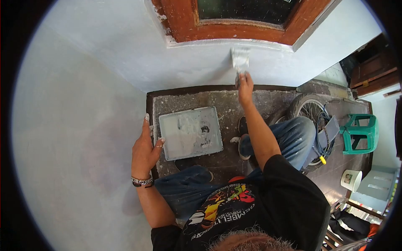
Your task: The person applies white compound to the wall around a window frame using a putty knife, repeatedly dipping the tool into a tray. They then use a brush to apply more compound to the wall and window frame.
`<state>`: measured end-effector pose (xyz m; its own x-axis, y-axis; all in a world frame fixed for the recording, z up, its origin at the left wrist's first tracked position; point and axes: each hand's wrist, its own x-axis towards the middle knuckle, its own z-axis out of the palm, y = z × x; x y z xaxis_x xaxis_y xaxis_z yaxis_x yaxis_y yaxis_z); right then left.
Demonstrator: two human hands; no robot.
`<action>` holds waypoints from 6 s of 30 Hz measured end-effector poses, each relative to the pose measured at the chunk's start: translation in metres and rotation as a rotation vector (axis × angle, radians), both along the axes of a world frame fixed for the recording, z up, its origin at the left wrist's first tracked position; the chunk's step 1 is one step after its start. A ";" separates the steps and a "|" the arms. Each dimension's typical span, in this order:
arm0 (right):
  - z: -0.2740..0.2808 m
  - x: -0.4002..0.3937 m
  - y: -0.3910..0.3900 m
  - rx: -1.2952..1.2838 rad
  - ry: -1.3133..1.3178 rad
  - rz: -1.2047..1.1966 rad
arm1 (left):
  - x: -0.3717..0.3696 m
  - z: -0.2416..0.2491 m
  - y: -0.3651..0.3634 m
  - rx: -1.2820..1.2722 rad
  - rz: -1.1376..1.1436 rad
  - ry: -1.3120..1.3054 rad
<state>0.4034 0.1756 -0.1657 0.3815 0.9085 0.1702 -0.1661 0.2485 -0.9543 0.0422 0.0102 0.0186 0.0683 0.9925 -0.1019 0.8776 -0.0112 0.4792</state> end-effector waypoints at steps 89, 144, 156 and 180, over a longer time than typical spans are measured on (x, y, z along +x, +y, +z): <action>-0.104 -0.142 -0.030 -0.293 0.093 0.327 | -0.001 0.002 -0.024 0.050 -0.168 -0.037; 0.052 -0.108 -0.016 -0.440 0.348 0.341 | 0.014 0.009 -0.024 0.002 -0.247 -0.048; 0.057 -0.075 -0.016 -0.457 0.380 0.341 | 0.015 0.000 -0.027 -0.045 -0.242 -0.016; 0.075 -0.121 -0.029 -0.118 0.273 0.405 | 0.026 -0.027 -0.016 -0.138 -0.243 0.109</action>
